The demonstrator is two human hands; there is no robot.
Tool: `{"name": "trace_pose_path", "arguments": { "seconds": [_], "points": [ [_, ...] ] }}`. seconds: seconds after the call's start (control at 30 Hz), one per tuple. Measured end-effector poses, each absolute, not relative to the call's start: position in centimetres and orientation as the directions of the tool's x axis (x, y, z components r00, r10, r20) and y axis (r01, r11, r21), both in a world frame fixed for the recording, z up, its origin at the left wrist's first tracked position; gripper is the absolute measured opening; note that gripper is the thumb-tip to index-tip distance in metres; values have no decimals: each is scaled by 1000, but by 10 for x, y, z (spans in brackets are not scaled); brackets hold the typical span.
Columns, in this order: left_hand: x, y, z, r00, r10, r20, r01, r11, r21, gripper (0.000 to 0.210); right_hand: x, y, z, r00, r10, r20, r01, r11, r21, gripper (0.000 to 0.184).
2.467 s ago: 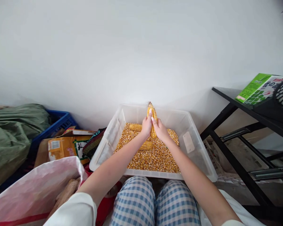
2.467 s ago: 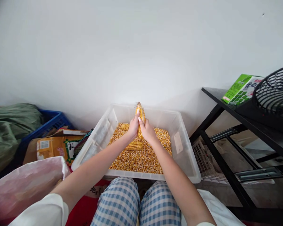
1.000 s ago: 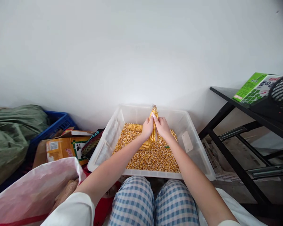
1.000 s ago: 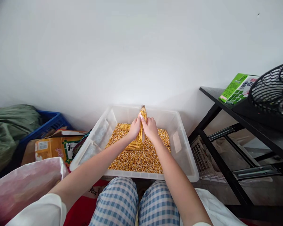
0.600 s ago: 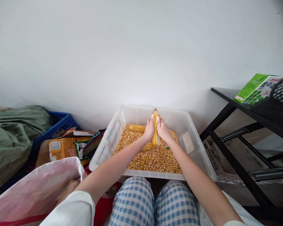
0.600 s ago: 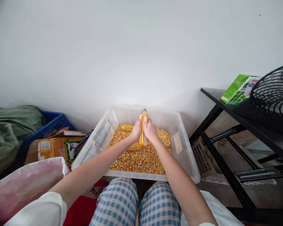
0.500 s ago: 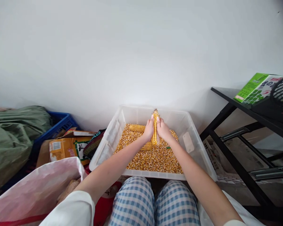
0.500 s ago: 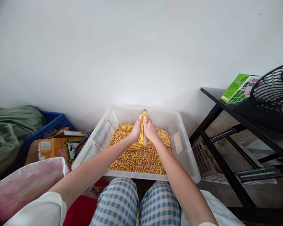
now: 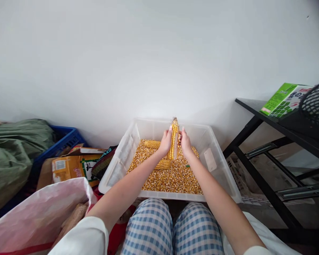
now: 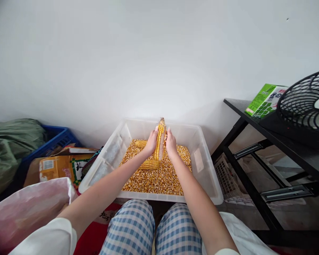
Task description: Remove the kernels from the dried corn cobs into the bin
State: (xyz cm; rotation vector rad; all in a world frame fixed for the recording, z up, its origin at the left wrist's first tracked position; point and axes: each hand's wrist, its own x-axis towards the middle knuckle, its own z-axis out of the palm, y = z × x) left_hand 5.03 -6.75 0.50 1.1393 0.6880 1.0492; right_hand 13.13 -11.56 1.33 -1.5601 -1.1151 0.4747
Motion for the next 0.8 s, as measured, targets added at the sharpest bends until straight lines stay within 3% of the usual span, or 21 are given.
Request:
{"name": "trace_pose_path", "arguments": {
  "seconds": [0.1, 0.17, 0.47, 0.67, 0.8],
  "points": [
    [51, -73, 1, 416, 897, 150, -241, -51, 969, 41, 134, -114, 15, 526, 814, 246, 323, 76, -943, 63],
    [52, -78, -1, 434, 885, 171, -238, -71, 969, 40, 135, -115, 14, 568, 775, 275, 380, 49, -924, 57],
    [53, -83, 3, 489, 863, 131, -360, 62, 931, 36, 138, -120, 10, 623, 715, 316, 529, -88, -844, 53],
    [53, -75, -2, 497, 852, 166, -293, -16, 956, 43, 137, -114, 12, 597, 772, 220, 183, 136, -974, 58],
    [51, -75, -3, 505, 840, 197, -224, -93, 970, 43, 138, -112, 9, 580, 779, 238, 126, 202, -971, 53]
  ]
}}
